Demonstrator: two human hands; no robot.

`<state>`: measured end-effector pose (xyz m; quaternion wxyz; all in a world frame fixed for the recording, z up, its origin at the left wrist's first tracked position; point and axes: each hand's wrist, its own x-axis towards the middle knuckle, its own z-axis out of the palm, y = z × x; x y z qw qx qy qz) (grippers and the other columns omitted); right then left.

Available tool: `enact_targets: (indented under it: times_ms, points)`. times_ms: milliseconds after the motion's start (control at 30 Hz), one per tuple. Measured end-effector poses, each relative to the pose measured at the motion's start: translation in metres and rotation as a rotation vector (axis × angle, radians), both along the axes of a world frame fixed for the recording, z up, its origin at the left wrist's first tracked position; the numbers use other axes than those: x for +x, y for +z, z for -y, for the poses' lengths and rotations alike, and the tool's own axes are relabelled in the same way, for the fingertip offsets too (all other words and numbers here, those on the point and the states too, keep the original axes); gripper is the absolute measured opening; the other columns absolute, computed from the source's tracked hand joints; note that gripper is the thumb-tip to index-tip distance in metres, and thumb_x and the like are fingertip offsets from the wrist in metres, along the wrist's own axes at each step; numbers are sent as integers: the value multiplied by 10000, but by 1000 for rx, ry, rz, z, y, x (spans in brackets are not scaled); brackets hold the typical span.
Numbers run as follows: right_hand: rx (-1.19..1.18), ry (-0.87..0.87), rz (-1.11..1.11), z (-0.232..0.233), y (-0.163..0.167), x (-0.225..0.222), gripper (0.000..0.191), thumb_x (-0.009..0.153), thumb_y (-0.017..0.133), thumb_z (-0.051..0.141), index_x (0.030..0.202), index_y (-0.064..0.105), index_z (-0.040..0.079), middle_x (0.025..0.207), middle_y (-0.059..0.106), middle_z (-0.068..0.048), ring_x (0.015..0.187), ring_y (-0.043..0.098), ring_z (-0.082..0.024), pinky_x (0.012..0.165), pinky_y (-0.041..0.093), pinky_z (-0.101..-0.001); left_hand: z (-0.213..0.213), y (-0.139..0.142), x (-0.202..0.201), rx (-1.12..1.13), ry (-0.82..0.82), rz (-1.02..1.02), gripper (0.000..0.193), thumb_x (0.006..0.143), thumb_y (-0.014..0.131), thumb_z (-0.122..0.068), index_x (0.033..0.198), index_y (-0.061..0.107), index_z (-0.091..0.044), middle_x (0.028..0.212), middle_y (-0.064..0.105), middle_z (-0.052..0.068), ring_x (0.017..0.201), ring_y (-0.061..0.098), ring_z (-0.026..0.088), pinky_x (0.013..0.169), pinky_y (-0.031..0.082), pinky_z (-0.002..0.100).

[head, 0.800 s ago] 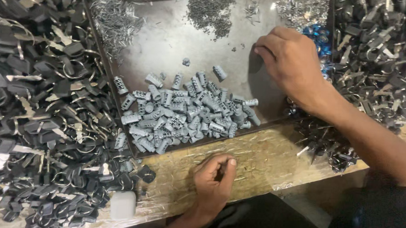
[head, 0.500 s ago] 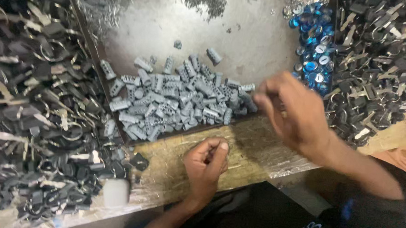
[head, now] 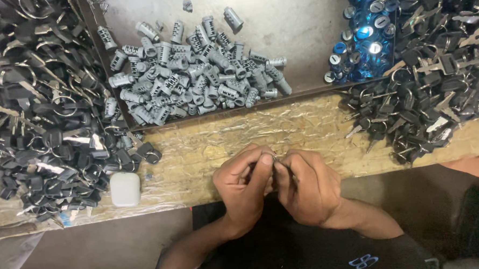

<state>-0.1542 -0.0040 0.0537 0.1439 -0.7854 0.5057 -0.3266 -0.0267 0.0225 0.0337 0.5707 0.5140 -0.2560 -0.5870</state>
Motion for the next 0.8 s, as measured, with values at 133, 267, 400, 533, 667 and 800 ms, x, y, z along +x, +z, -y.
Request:
enact_targets:
  times_ms: [133,267,400,533,667,800]
  points:
    - [29,159,40,13,5,-4,114,945,752,5,954,639,-9,862,664,-130,703,674,-272,596,540,-357,-4,-2,2,96,-9,-216,148,1038,617,-32,1000,692,90,835,601,10,628,473,26,518,363,207]
    - [-22,86,90,9,1,1,128,937,761,10,979,645,-22,889,674,-140,738,696,-274,634,572,-346,-2,-6,0,156,45,-376,161,1026,600,-38,994,690,91,812,602,11,597,448,23,502,360,215]
    - [17,36,70,-3,-9,5,124,931,752,0,985,642,-23,886,674,-149,741,697,-281,634,576,-362,1,-8,3,90,33,-277,165,1035,606,-36,965,675,96,846,606,22,635,470,37,529,374,218]
    - [-65,96,78,3,-13,4,133,926,753,-21,981,637,-53,855,660,-159,698,694,-268,577,568,-360,2,-8,11,-55,-13,-109,155,1051,603,-18,980,679,97,867,612,42,672,491,46,564,376,216]
    - [82,236,177,21,-7,0,184,891,798,-2,994,646,-21,893,691,-157,706,703,-247,595,570,-334,8,-5,22,65,-54,-189,124,1004,606,11,974,697,89,879,661,57,636,539,54,524,399,226]
    - [114,266,99,37,-5,-4,288,847,816,-20,1100,681,-46,947,701,-173,780,724,-287,650,564,-349,24,-5,44,-4,-188,118,83,987,670,15,1021,728,64,842,633,4,700,494,34,590,372,198]
